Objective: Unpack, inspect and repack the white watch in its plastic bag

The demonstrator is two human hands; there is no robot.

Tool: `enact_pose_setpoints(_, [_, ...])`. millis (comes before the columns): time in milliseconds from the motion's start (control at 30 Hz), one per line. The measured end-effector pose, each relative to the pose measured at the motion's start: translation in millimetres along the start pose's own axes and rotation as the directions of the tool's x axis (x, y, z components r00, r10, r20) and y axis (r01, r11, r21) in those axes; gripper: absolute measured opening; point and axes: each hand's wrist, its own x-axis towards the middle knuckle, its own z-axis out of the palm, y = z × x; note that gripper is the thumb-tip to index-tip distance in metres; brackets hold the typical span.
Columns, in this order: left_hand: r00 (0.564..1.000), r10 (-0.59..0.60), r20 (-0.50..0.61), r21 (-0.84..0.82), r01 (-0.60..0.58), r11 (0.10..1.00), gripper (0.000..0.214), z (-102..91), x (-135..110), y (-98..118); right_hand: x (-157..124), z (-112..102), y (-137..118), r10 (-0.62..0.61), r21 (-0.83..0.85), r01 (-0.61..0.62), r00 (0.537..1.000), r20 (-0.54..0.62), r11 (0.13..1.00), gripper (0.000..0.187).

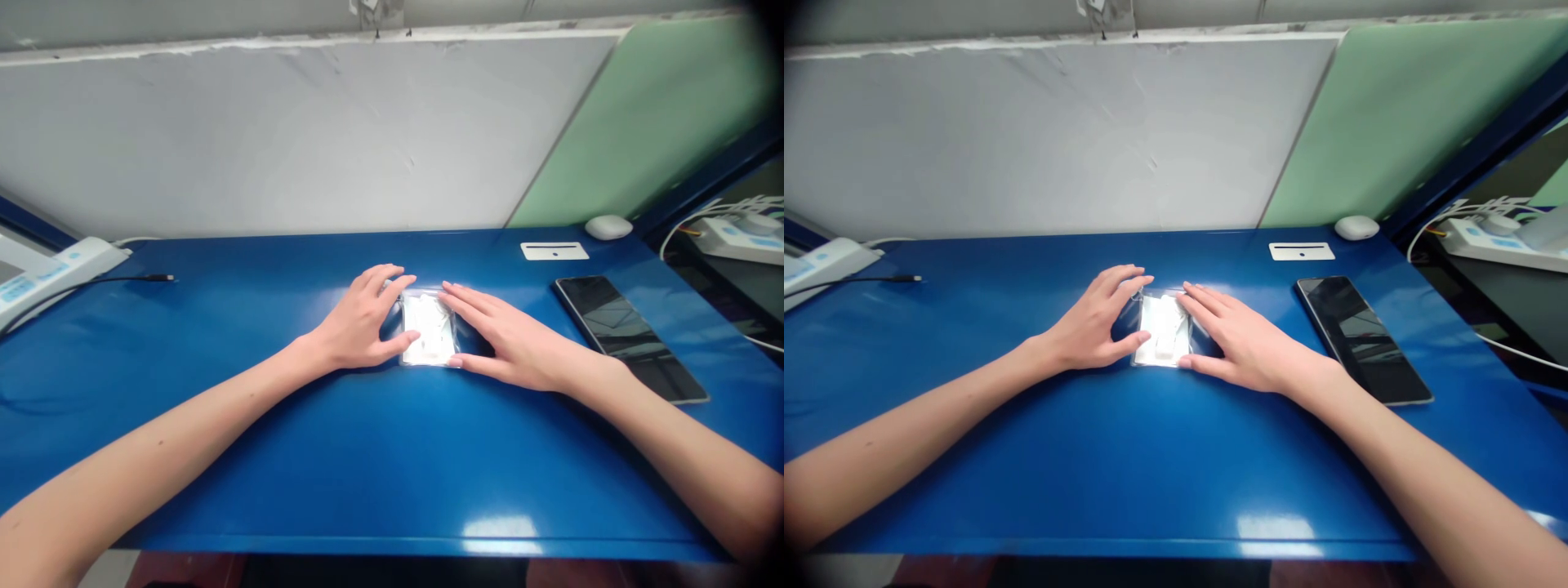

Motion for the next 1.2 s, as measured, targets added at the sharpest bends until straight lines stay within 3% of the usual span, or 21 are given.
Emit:
enact_pose_setpoints(167, [0.977, 0.039, 0.207, -0.064, -0.027, 0.998, 0.093, -0.2, 0.9, -3.5, 0.1, 0.0, 0.7, 0.021, 0.002, -0.021, 0.999, 0.025, 1.000, 0.089])
enact_pose_setpoints(433, [0.966, 0.046, 0.256, -0.040, -0.037, 0.998, 0.117, 0.2, 2.8, -4.7, 0.1, 0.2, 4.7, 0.038, 0.009, -0.039, 0.997, 0.066, 0.999, 0.099])
enact_pose_setpoints(933, [0.983, 0.020, 0.184, -0.022, -0.016, 1.000, 0.108, 1.5, 1.1, -2.4, 2.4, -2.1, 5.7, 0.068, 0.041, -0.069, 0.997, 0.022, 0.997, 0.096])
enact_pose_setpoints(1200, [0.980, 0.009, 0.198, 0.000, -0.009, 1.000, 0.102, 2.7, -0.2, -2.1, 2.5, -1.1, 7.6, 0.086, 0.056, -0.087, 0.996, 0.026, 0.995, 0.098])
